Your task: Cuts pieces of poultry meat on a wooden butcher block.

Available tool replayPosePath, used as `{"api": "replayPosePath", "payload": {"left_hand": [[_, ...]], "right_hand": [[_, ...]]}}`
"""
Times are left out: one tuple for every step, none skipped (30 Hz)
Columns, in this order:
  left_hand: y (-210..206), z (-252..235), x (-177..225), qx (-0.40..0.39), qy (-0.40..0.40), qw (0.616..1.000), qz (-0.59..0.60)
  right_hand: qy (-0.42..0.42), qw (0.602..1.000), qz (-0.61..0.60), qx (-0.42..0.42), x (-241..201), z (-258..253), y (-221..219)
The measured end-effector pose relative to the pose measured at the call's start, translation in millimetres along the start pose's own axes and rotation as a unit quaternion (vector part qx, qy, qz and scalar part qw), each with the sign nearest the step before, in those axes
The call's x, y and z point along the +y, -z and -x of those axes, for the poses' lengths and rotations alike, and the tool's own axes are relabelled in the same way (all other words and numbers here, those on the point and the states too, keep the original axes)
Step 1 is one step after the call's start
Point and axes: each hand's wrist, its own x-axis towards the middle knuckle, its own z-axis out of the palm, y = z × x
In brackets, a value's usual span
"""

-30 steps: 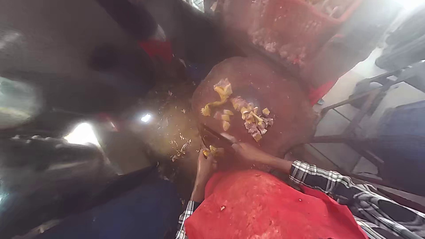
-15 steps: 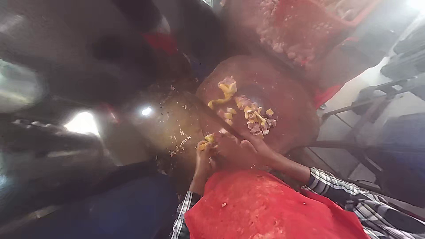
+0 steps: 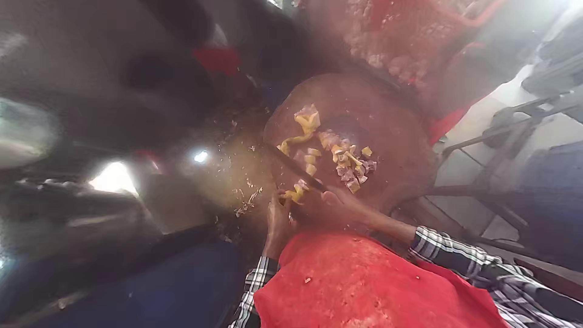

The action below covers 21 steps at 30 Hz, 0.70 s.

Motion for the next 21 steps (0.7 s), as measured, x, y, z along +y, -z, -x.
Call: {"api": "replayPosePath", "payload": {"left_hand": [[2,2,3,0.021,-0.005,1.000,0.012],[4,4,7,0.033,-0.003,0.999,0.022],[5,6,9,0.038,0.002,0.999,0.032],[4,5,8,0.043,0.011,0.998,0.048],[2,5,5,0.044,0.032,0.996,0.075],[-1,7,2,0.048,0.055,0.991,0.116],[-3,11,1,0.046,0.074,0.982,0.169],[-4,14,2,0.034,0.089,0.971,0.221],[-8,20,1,0.008,0.104,0.957,0.272],[-13,31,-6,-0.033,0.123,0.939,0.320],[-19,37,-11,-0.068,0.136,0.922,0.355],[-25,42,-13,-0.092,0.145,0.907,0.384],[-29,46,-13,-0.110,0.155,0.893,0.409],[-33,49,-12,-0.124,0.163,0.882,0.424],[-35,52,-11,-0.132,0.171,0.877,0.429],[-38,53,-11,-0.136,0.175,0.875,0.430],[-41,52,-11,-0.139,0.174,0.876,0.428],[-43,51,-10,-0.140,0.170,0.881,0.420],[-45,51,-12,-0.137,0.163,0.887,0.409],[-45,52,-16,-0.131,0.152,0.896,0.396],[-44,49,-21,-0.113,0.134,0.907,0.382]], "right_hand": [[0.044,0.999,-0.017,0.009,-5,2,-3],[0.071,0.997,-0.017,0.009,-2,3,-9],[0.069,0.998,0.009,-0.010,6,5,-13],[0.037,0.998,0.049,-0.035,20,4,-16],[-0.022,0.994,0.080,-0.069,36,2,-18],[-0.079,0.987,0.107,-0.091,52,-3,-21],[-0.121,0.979,0.126,-0.101,57,-5,-23],[-0.140,0.976,0.138,-0.097,51,-7,-19],[-0.137,0.977,0.140,-0.083,40,-5,-16],[-0.118,0.983,0.127,-0.064,26,2,-16],[-0.086,0.989,0.106,-0.051,10,6,-12],[-0.037,0.995,0.084,-0.039,-4,9,-9],[0.018,0.998,0.054,-0.021,-12,10,-10],[0.067,0.998,0.019,0.001,-12,10,-16],[0.093,0.996,-0.002,0.009,-4,10,-24],[0.088,0.996,-0.003,0.006,9,10,-31],[0.038,0.999,0.019,-0.018,22,11,-34],[-0.038,0.996,0.047,-0.058,33,9,-35],[-0.102,0.989,0.064,-0.087,48,4,-37],[-0.135,0.984,0.072,-0.095,55,1,-39],[-0.140,0.983,0.075,-0.091,52,-1,-36]]}}
